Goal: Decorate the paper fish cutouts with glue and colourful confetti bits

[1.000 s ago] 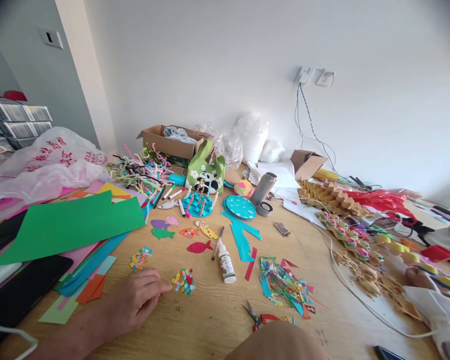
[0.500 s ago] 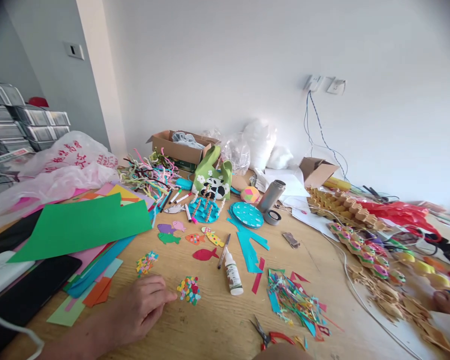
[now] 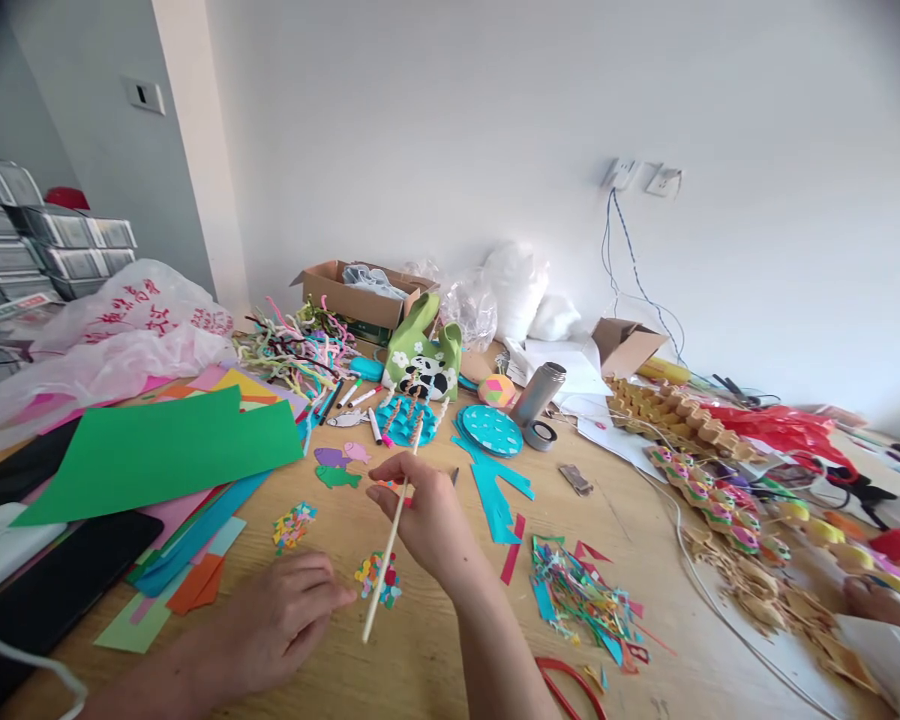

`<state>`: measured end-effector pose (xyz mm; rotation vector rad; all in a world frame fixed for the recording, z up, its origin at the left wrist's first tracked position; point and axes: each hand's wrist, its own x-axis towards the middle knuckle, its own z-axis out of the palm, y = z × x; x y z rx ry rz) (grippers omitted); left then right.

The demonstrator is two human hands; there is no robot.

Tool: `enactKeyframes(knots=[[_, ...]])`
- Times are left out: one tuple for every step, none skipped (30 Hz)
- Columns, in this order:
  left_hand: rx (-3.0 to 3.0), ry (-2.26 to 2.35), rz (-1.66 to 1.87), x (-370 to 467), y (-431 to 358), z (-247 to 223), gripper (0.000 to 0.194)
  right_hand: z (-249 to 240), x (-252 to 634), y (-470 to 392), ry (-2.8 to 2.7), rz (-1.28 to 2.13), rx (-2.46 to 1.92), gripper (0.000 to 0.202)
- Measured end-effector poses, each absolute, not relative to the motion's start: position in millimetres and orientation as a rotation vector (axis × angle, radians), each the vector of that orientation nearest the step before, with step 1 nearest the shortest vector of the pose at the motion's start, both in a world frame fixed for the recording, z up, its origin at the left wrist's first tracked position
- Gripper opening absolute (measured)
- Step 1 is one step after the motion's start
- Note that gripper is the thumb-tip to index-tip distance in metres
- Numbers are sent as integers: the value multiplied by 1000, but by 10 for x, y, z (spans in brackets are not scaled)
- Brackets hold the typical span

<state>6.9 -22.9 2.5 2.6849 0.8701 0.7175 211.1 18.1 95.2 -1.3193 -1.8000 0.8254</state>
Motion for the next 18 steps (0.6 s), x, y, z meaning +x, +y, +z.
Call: enactKeyframes(knots=[[2687,869,701,70,-232,17,35,856,2087,272,-1816,789,-1385,16],[2688,868,688,73,-237,7,35,777,2071,357,-1830,782,-1433,15],[2688,866,676,76,-241,-4,35,722,2061,435,-1832,788,-1461,14],[2689,862,665,79,-245,-15,34,692,2060,506,-1833,785,-1480,12],[2690,860,659,81,-248,-25,34,684,2064,570,-1836,761,-1502,10],[2691,856,651,83,-249,-31,34,694,2075,627,-1850,730,-1524,8],[2692,853,643,83,-247,-34,33,716,2091,677,-1867,706,-1543,8],[2691,855,639,82,-244,-32,33,744,2112,719,-1891,694,-1552,8],[2689,860,636,80,-239,-27,33,771,2139,753,-1919,702,-1549,9],[2688,866,635,76,-234,-19,33,795,2171,775,-1949,720,-1537,10],[2687,872,636,72,-229,-11,32,811,2208,784,-1986,736,-1521,11],[2686,874,638,69,-224,-2,32,819,2247,779,-2024,744,-1508,11],[2686,875,642,66,-221,4,32,816,2287,760,-2059,740,-1511,11],[2688,872,652,64,-220,8,33,803,2327,727,-2093,730,-1532,12],[2689,866,663,64,-220,9,33,780,2365,682,-2123,717,-1568,13],[2691,858,676,66,-222,8,34,748,2398,627,-2147,712,-1617,15],[2691,852,685,69,-226,7,35,708,2424,567,-2171,718,-1667,18],[2693,844,691,72,-231,6,35,664,2444,505,-2194,730,-1712,20]])
